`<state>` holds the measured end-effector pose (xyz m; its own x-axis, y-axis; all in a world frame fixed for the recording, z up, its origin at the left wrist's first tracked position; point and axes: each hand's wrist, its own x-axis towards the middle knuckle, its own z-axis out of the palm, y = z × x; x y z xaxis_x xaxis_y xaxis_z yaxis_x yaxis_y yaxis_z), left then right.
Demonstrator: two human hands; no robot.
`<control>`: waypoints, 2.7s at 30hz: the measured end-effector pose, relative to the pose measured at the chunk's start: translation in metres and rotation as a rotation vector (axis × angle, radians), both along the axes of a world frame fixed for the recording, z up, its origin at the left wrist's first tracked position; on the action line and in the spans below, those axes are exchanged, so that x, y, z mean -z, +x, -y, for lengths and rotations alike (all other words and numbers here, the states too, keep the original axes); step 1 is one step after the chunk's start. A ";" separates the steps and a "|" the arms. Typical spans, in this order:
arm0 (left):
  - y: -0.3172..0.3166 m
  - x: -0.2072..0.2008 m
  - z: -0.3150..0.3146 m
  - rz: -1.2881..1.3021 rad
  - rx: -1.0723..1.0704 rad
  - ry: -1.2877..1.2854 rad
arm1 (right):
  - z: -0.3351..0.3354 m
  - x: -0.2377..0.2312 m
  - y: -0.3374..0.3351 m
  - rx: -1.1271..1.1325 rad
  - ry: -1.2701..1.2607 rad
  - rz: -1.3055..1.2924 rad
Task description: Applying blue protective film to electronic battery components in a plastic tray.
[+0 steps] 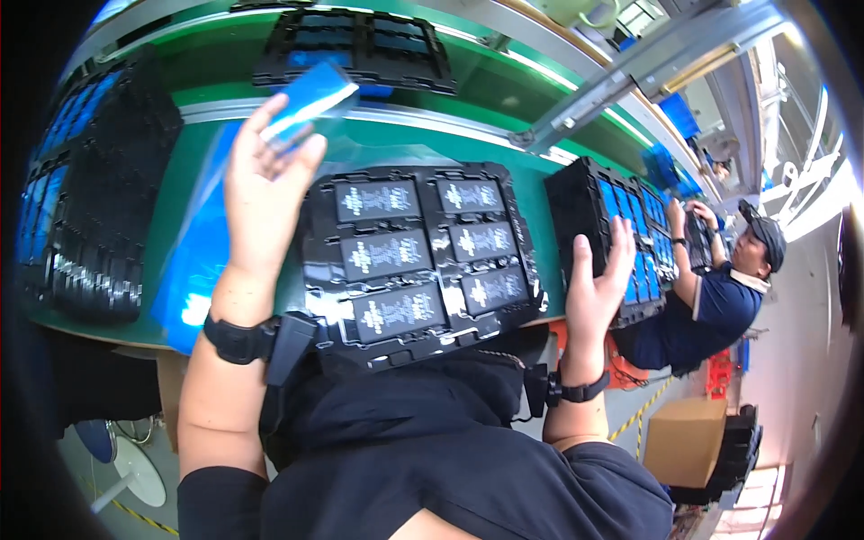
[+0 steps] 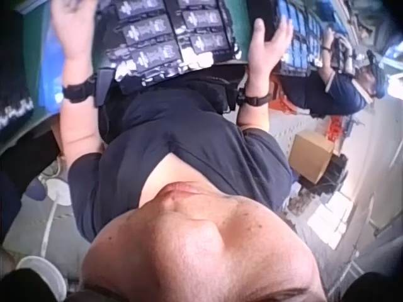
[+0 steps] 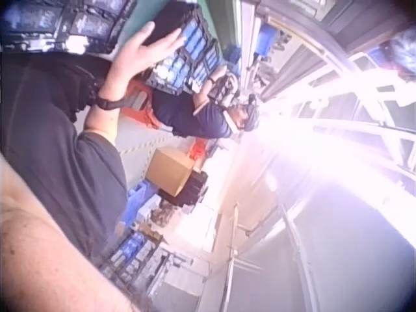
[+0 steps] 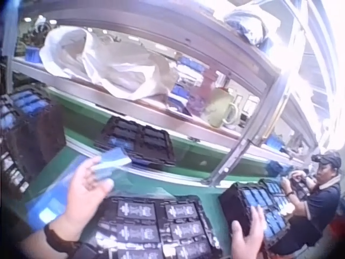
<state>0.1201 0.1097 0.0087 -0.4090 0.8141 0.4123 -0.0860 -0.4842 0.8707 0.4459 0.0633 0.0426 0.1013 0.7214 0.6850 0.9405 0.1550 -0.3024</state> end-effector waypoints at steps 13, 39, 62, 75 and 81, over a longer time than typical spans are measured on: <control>0.005 0.012 0.001 -0.440 0.153 0.149 | -0.055 -0.011 -0.171 -0.903 -0.156 0.241; 0.020 -0.061 0.077 -0.748 -0.013 -0.080 | -0.062 -0.002 -0.142 -1.543 -1.131 -1.453; -0.161 0.077 0.356 0.121 0.052 -1.332 | -0.092 0.011 -0.117 -1.338 -1.068 -1.785; -0.218 0.283 0.369 -0.544 -0.692 -1.550 | -0.098 0.014 -0.127 -1.374 -1.073 -1.633; -0.172 0.229 0.313 -0.622 -0.837 -1.864 | -0.097 0.016 -0.123 -1.295 -1.053 -1.578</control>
<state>-0.0517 -0.2033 -0.2198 -0.9615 0.0706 -0.2656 0.0517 0.9957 0.0774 0.3232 0.1607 0.0266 -0.6569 0.7533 0.0297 -0.4674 -0.3761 -0.8000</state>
